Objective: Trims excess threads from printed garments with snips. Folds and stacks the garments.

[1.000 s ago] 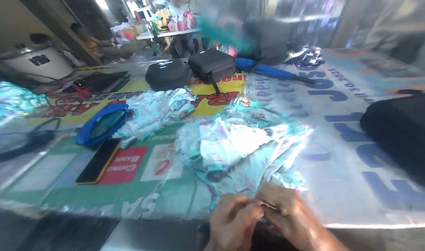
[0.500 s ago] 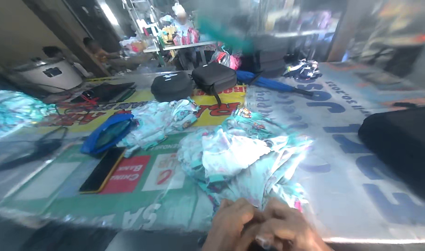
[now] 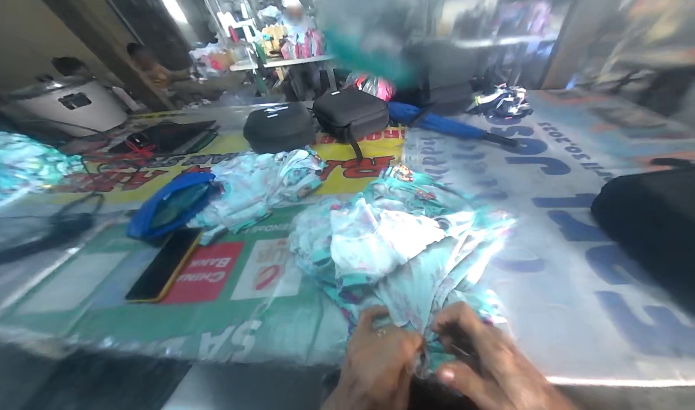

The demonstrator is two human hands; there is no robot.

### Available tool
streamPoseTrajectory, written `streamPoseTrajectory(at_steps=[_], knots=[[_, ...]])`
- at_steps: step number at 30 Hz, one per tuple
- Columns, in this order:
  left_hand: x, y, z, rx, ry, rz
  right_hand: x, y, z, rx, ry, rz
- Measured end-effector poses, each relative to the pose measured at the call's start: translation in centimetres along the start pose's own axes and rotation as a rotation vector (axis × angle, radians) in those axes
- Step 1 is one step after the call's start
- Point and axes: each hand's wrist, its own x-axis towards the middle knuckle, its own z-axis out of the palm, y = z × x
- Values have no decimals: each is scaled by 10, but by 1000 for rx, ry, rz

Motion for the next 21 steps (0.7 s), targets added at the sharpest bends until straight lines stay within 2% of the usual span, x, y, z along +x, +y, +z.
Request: streamPoseTrajectory(at_steps=[7, 9, 13, 16, 21], knots=[[6, -1, 0, -138, 41, -120, -2, 6, 7, -67, 101, -101], [4, 1, 1, -153, 86, -83, -3, 5, 5, -44, 86, -99], [-8, 19, -11, 83, 73, 59, -12, -13, -11, -166, 18, -48], [-17, 27, -17, 169, 35, 120, -15, -19, -21, -313, 36, -117], [-18, 26, -14, 204, 53, 119, -12, -22, -28, -589, 75, -242]])
